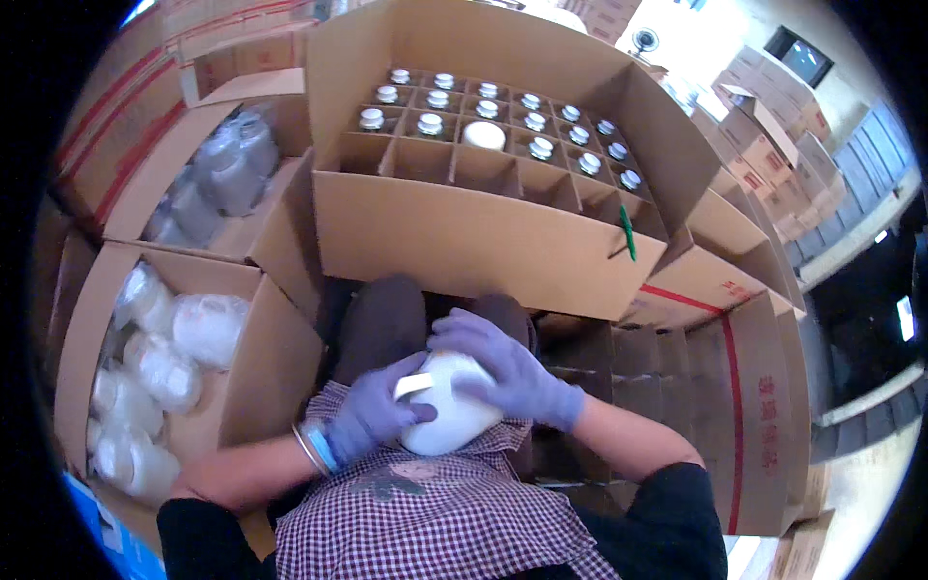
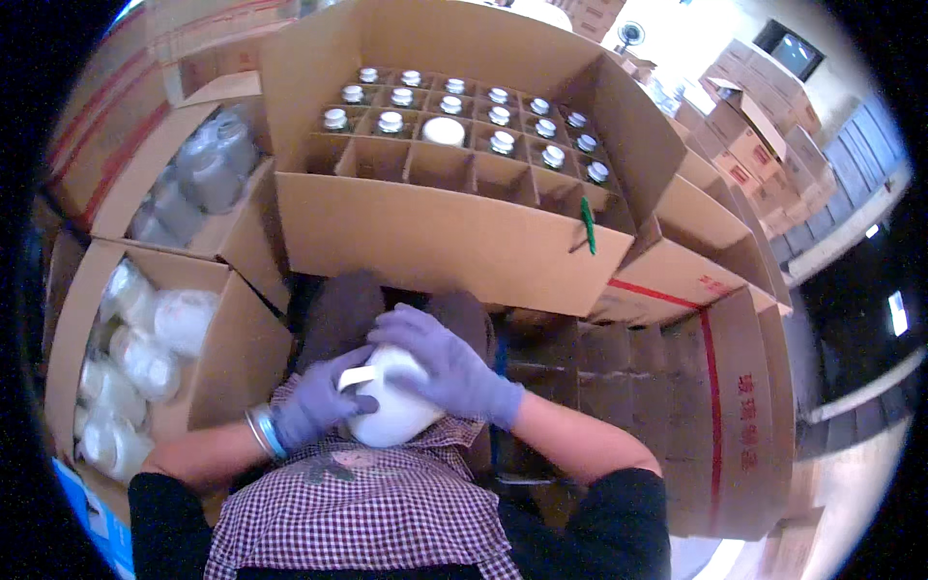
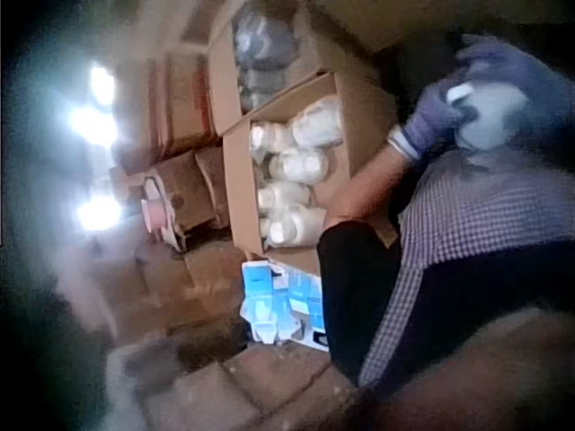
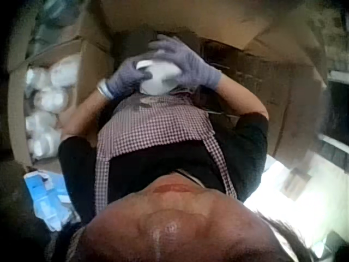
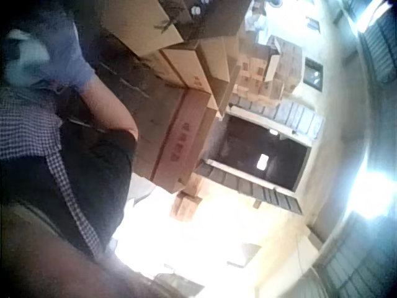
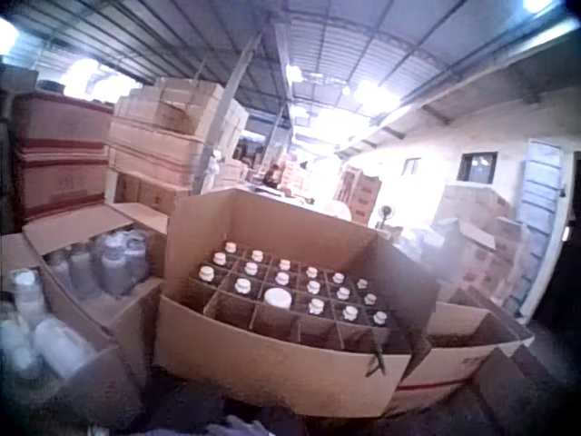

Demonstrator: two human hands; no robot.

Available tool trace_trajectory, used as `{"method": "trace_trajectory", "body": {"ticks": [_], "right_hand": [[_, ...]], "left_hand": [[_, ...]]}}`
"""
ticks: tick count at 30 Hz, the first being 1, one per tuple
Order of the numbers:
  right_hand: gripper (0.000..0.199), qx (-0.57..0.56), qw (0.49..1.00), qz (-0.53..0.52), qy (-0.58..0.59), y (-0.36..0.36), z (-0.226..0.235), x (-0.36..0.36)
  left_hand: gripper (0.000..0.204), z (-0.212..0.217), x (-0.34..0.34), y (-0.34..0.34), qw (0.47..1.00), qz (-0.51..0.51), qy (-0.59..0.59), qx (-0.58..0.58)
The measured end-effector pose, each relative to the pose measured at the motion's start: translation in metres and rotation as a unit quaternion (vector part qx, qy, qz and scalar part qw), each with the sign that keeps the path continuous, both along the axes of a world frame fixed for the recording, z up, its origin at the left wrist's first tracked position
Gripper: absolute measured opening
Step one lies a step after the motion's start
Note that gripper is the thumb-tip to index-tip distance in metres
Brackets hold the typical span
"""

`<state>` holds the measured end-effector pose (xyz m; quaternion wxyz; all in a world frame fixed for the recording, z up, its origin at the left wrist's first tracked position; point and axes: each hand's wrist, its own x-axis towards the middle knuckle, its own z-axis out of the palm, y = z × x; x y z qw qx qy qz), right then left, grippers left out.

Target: The person unpacks a blue box, then repeatedly picks up white thermos flasks from a nearby box. They place a white lid on each flask, insert a green tool into the opening, and wrap the flask in a clear plastic bag before placing it into a compartmentalized cardboard box.

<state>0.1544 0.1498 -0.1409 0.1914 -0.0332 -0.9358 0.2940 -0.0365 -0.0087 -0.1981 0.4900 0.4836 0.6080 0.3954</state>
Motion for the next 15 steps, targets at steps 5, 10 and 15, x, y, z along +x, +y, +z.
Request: {"method": "trace_trajectory", "body": {"ticks": [5,10,15], "right_hand": [[0.042,-0.212,0.966,-0.121,-0.089,0.023,-0.015,-0.009],[0.042,0.19,0.88,-0.433,-0.049,0.153,0.053,0.006],[0.062,0.249,0.689,-0.578,-0.359,0.272,0.059,0.071]], "left_hand": [[0.089,-0.018,0.018,0.007,0.995,0.067,-0.059,0.055],[0.087,0.003,-0.016,0.009,0.987,0.014,-0.156,0.024],[0.082,-0.008,-0.037,0.021,0.972,-0.058,-0.225,0.018]]}}
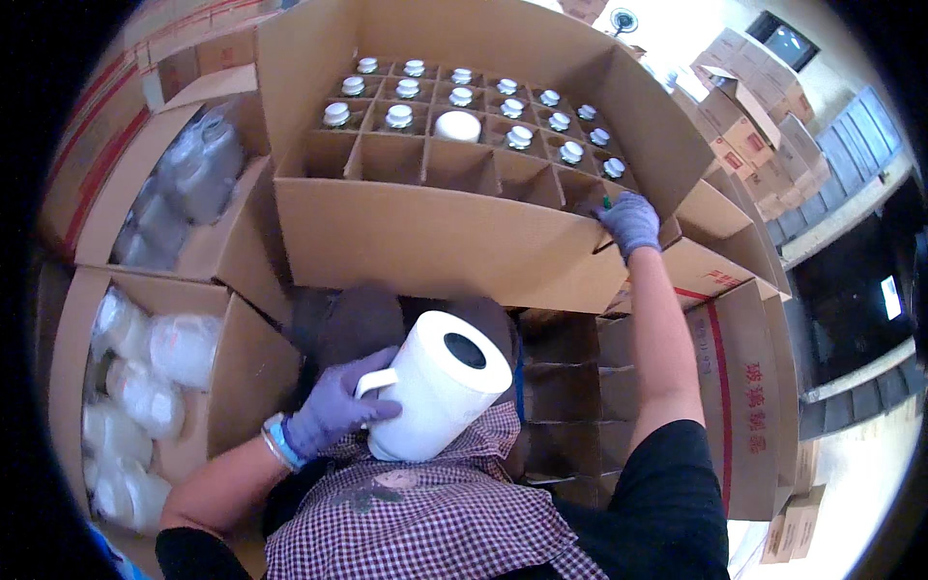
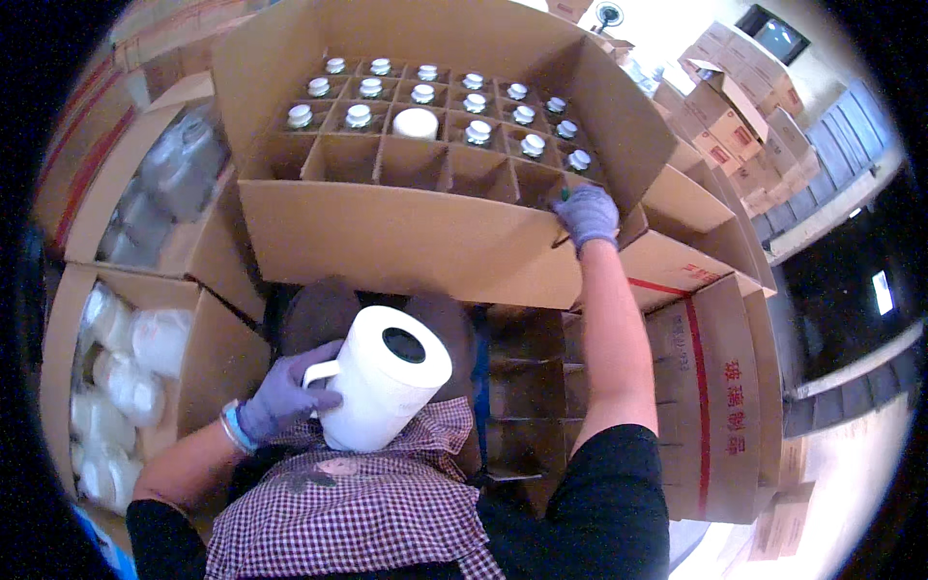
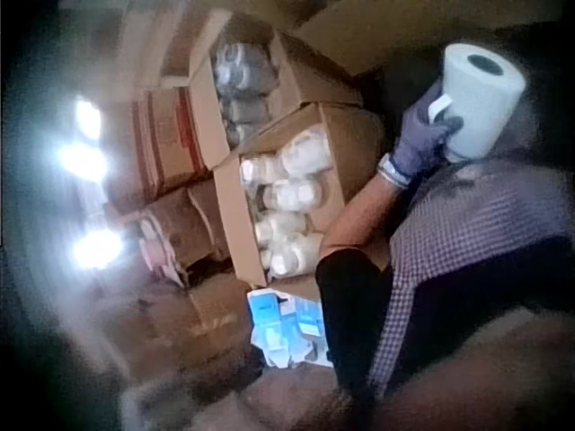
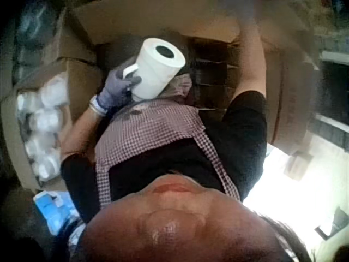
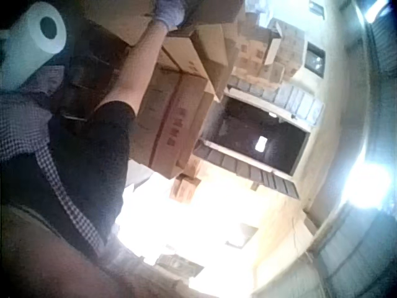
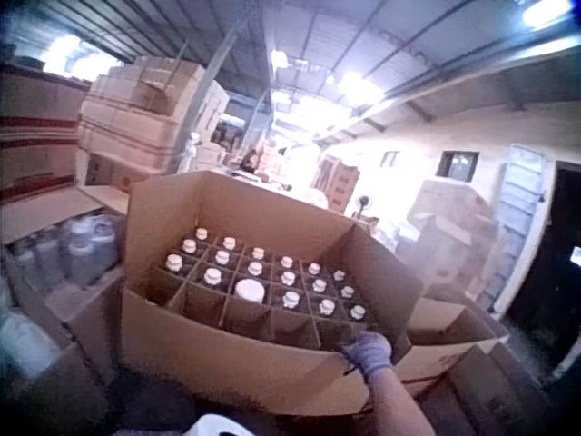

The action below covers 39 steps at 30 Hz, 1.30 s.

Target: The person unpacks a blue box, then repeatedly picks up white thermos flasks from a nearby box. They place a white lid on each flask, insert a green tool into the opening, and wrap the flask in a clear plastic bag before placing it into a compartmentalized cardboard box.

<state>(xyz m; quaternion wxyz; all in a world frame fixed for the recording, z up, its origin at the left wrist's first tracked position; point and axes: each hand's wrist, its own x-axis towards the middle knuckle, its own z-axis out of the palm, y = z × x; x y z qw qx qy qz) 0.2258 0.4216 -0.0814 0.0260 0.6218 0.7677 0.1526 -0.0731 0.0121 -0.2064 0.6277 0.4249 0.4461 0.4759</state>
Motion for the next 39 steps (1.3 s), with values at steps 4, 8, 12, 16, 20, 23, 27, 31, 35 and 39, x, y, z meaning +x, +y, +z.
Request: {"method": "trace_trajectory", "body": {"ticks": [4,8,12,16,20,23,27,31,35,39], "right_hand": [[0.031,0.014,0.996,0.073,0.044,0.004,0.013,0.013],[0.025,-0.03,0.901,0.2,0.383,-0.051,0.047,0.028],[0.036,-0.012,0.84,0.459,0.29,-0.181,0.086,-0.018],[0.032,-0.003,0.766,0.637,0.085,-0.275,0.09,-0.029],[0.028,0.003,0.714,0.7,0.018,-0.282,0.073,-0.033],[0.032,0.05,0.647,0.761,-0.019,-0.279,0.067,-0.037],[0.033,0.05,0.573,0.818,-0.01,-0.278,0.064,-0.036],[0.029,0.042,0.531,0.846,0.021,-0.27,0.043,-0.024],[0.022,0.04,0.504,0.862,-0.041,-0.274,0.054,-0.038],[0.016,-0.136,0.631,0.763,-0.02,-0.275,0.058,-0.041]], "left_hand": [[0.086,0.005,-0.017,0.009,0.999,-0.043,-0.029,-0.012],[0.081,0.002,-0.029,0.014,0.996,-0.071,-0.03,-0.051],[0.074,-0.007,-0.043,0.024,0.984,-0.153,-0.035,-0.08],[0.055,-0.04,-0.037,0.052,0.97,-0.191,-0.13,-0.072],[0.051,-0.075,-0.029,0.082,0.951,-0.281,-0.129,-0.016],[0.053,-0.076,-0.022,0.091,0.94,-0.319,-0.124,-0.01],[0.056,-0.063,-0.016,0.094,0.924,-0.349,-0.153,-0.025],[0.06,-0.053,-0.013,0.091,0.93,-0.334,-0.143,-0.057],[0.062,-0.042,-0.007,0.088,0.931,-0.33,-0.146,-0.059],[0.063,-0.005,-0.001,0.061,0.968,-0.245,-0.049,-0.036]]}}
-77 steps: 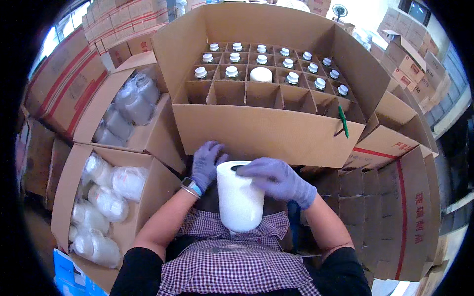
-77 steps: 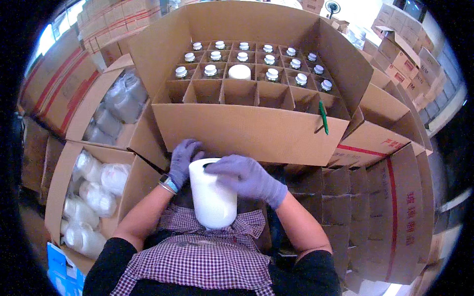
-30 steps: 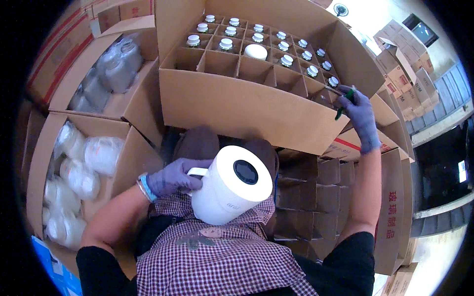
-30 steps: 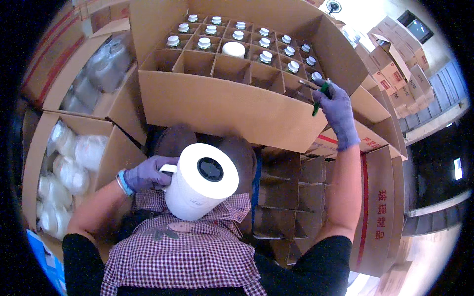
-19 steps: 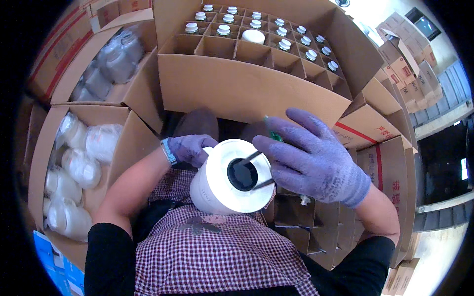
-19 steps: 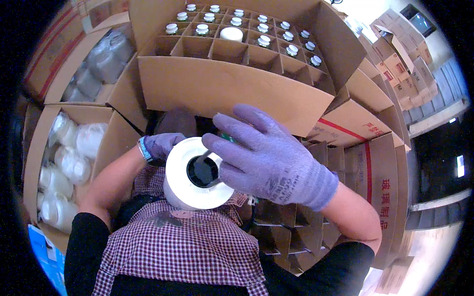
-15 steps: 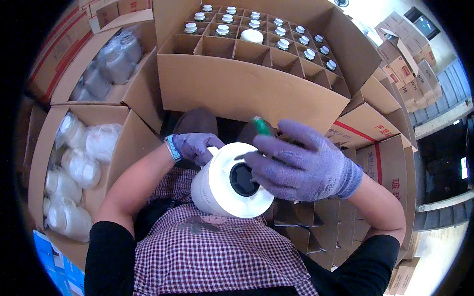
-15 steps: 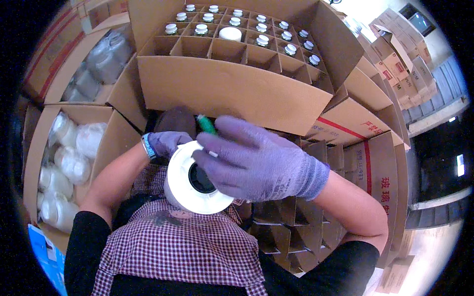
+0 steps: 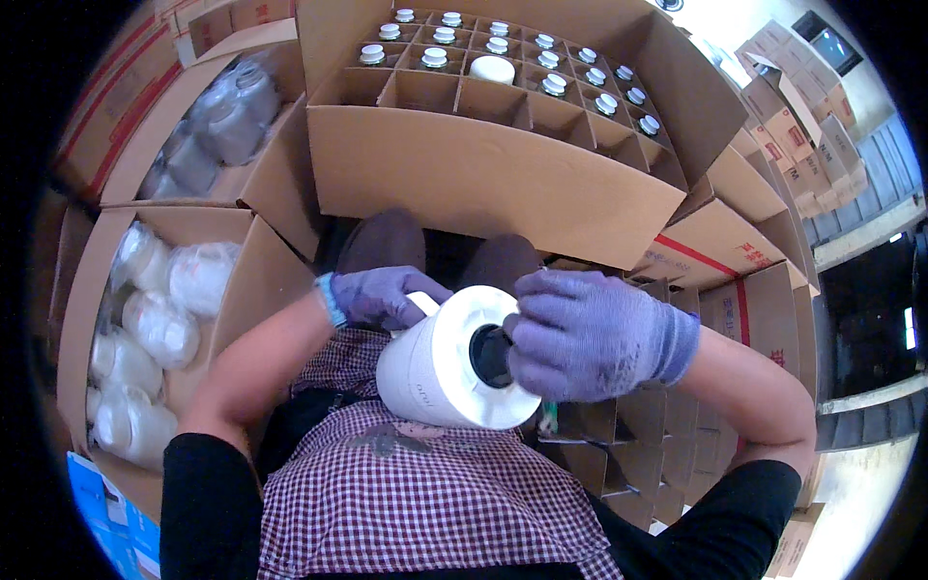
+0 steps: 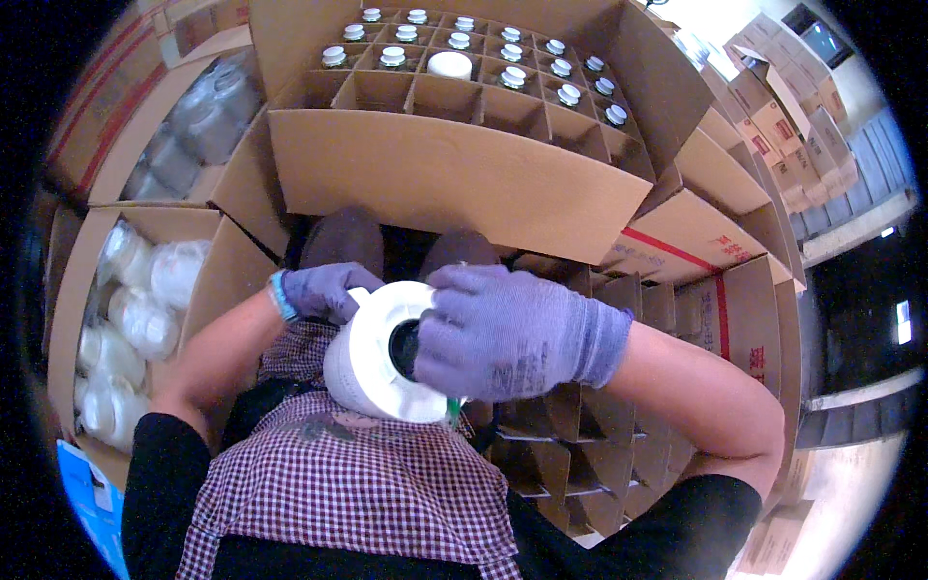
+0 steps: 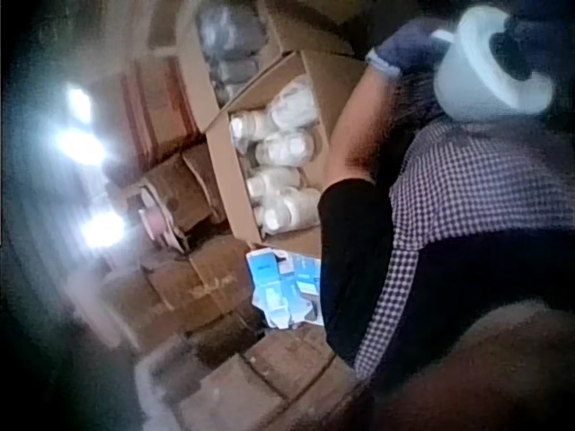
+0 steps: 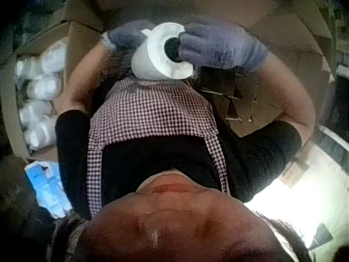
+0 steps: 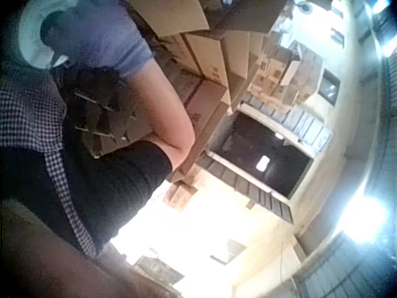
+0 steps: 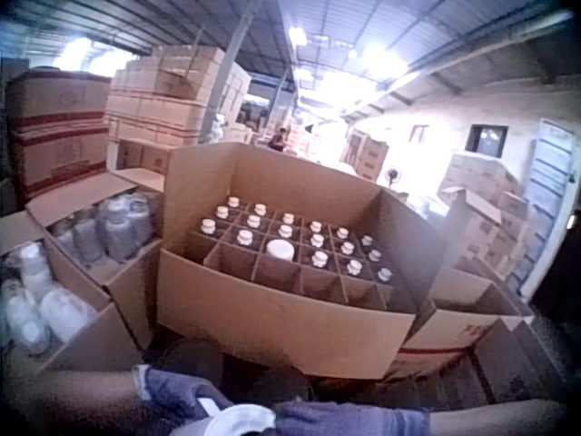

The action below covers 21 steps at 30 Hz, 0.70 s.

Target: The person unpacks a blue box, then repeatedly picks up white thermos flasks from a nearby box. They place a white lid on each flask, insert a green tool into the opening, and wrap the flask in a clear plastic bag before placing it into a compartmentalized cardboard box.

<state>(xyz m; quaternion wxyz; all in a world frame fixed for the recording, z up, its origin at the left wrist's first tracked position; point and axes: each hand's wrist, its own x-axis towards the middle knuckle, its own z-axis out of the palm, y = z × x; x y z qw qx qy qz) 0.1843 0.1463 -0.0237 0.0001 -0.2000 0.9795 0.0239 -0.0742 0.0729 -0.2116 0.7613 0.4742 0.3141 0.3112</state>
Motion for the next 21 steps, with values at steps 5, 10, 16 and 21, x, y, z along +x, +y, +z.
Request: {"method": "trace_trajectory", "body": {"ticks": [5,10,16,21], "right_hand": [[0.023,-0.179,0.889,-0.42,0.045,0.011,-0.062,0.013],[0.033,-0.486,0.634,-0.578,-0.165,0.04,-0.06,0.002],[0.019,-0.177,0.956,-0.183,0.148,0.036,-0.012,0.007],[0.026,-0.024,0.983,-0.039,0.18,0.018,-0.025,0.006]], "left_hand": [[0.066,0.005,0.026,-0.074,0.964,0.233,0.095,0.088],[0.075,0.029,0.054,-0.117,0.908,0.298,0.244,0.164],[0.084,0.027,0.0,-0.082,0.971,0.241,0.012,-0.002],[0.078,0.012,-0.025,-0.059,0.99,0.135,0.033,-0.012]]}}
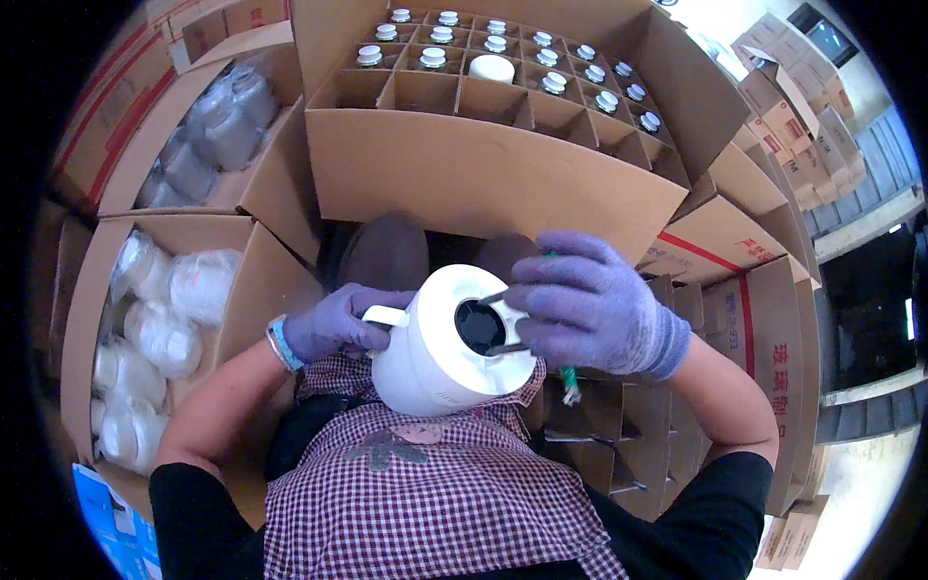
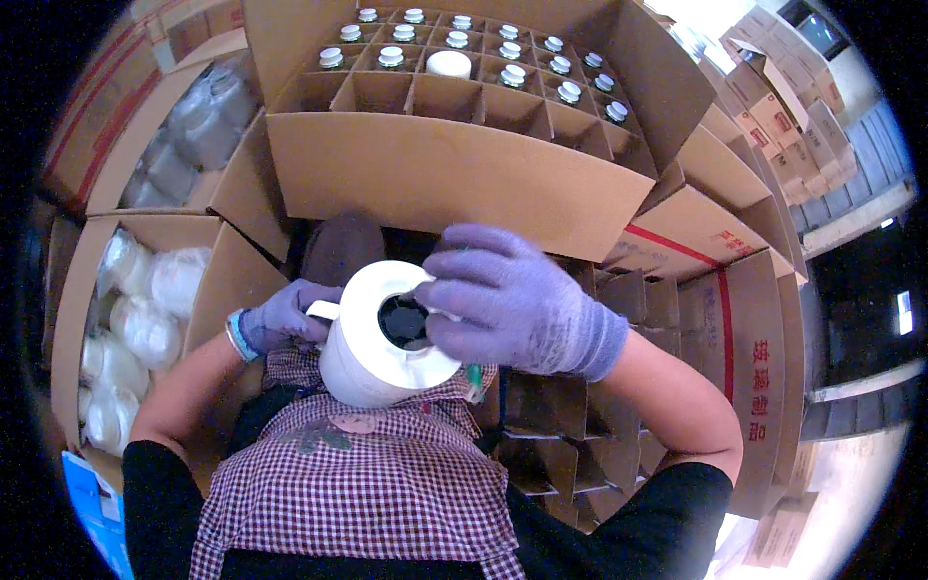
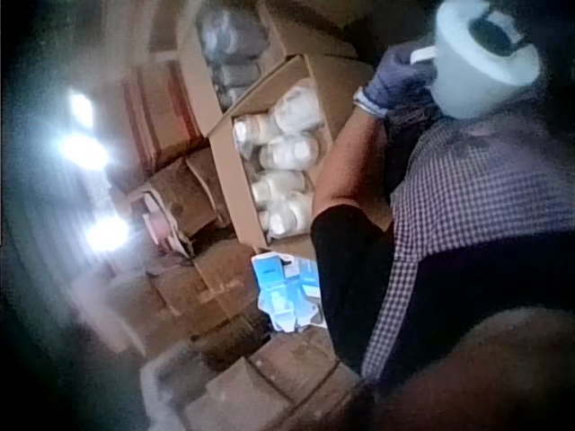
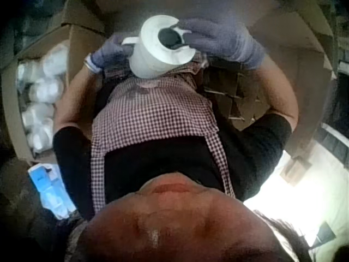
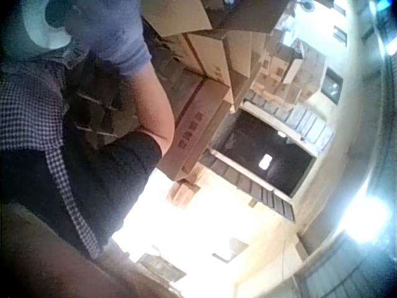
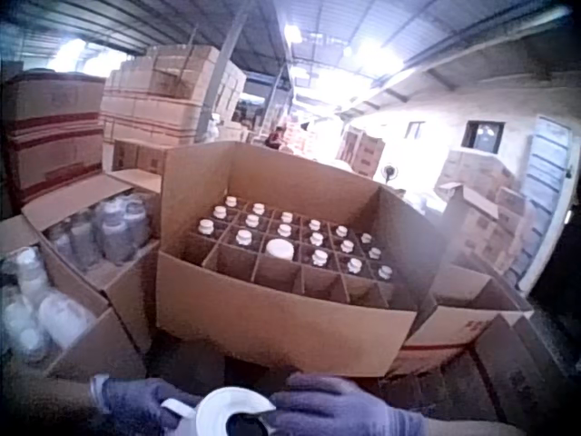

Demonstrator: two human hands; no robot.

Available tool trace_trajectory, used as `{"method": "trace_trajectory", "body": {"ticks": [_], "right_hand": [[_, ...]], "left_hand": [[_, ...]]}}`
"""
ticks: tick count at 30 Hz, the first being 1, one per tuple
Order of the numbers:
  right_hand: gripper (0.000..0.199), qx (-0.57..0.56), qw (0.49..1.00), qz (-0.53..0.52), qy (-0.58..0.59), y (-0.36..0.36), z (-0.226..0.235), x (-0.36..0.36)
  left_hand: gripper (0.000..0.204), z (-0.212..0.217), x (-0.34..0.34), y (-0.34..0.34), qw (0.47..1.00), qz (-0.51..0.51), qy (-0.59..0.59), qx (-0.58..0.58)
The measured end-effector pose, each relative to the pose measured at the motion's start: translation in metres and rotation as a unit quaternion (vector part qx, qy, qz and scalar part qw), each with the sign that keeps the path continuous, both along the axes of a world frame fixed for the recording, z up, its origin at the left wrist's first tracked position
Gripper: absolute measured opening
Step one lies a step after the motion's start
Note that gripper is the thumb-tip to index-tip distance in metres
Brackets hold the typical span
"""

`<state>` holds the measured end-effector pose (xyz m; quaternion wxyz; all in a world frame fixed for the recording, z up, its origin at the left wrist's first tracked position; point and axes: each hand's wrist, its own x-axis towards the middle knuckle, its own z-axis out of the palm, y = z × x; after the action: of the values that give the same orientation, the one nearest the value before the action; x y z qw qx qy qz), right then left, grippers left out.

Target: The person unpacks a blue box, then repeatedly picks up white thermos flasks from a nearby box. They place a white lid on each flask, insert a green tool into the opening, and wrap the flask in a clear plastic bag before placing it into a compartmentalized cardboard box.

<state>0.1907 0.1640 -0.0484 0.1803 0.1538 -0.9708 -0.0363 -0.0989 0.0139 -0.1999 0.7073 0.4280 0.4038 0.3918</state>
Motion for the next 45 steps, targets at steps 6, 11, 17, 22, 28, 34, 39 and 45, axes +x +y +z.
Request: {"method": "trace_trajectory", "body": {"ticks": [6,11,17,22,28,34,39,45], "right_hand": [[0.021,-0.008,0.999,0.027,-0.018,-0.005,-0.006,0.001],[0.021,0.008,0.994,0.107,0.005,-0.008,0.001,-0.004],[0.018,0.006,0.986,0.163,-0.029,0.005,0.011,-0.019],[0.022,0.024,0.992,0.094,-0.076,0.001,-0.007,-0.011],[0.03,-0.235,0.885,-0.352,-0.193,-0.004,-0.036,-0.01],[0.035,-0.245,0.879,-0.385,-0.136,0.043,-0.059,-0.028],[0.029,-0.068,0.835,-0.513,0.187,0.165,-0.03,-0.004],[0.041,-0.023,0.721,-0.692,-0.027,0.282,-0.06,0.082]], "left_hand": [[0.071,-0.016,-0.008,0.023,0.996,-0.078,0.012,0.035],[0.07,-0.02,-0.008,0.036,0.993,-0.116,-0.004,0.026],[0.069,-0.031,-0.01,0.05,0.987,-0.161,0.009,0.023],[0.069,-0.016,0.002,0.04,0.993,-0.118,-0.001,0.031],[0.077,0.022,0.058,-0.035,0.969,0.138,0.197,0.054],[0.079,0.003,0.074,-0.029,0.954,0.221,0.171,0.111],[0.068,-0.029,0.088,0.003,0.934,0.346,-0.08,0.025],[0.078,0.005,0.028,-0.029,0.901,0.12,0.398,0.125]]}}
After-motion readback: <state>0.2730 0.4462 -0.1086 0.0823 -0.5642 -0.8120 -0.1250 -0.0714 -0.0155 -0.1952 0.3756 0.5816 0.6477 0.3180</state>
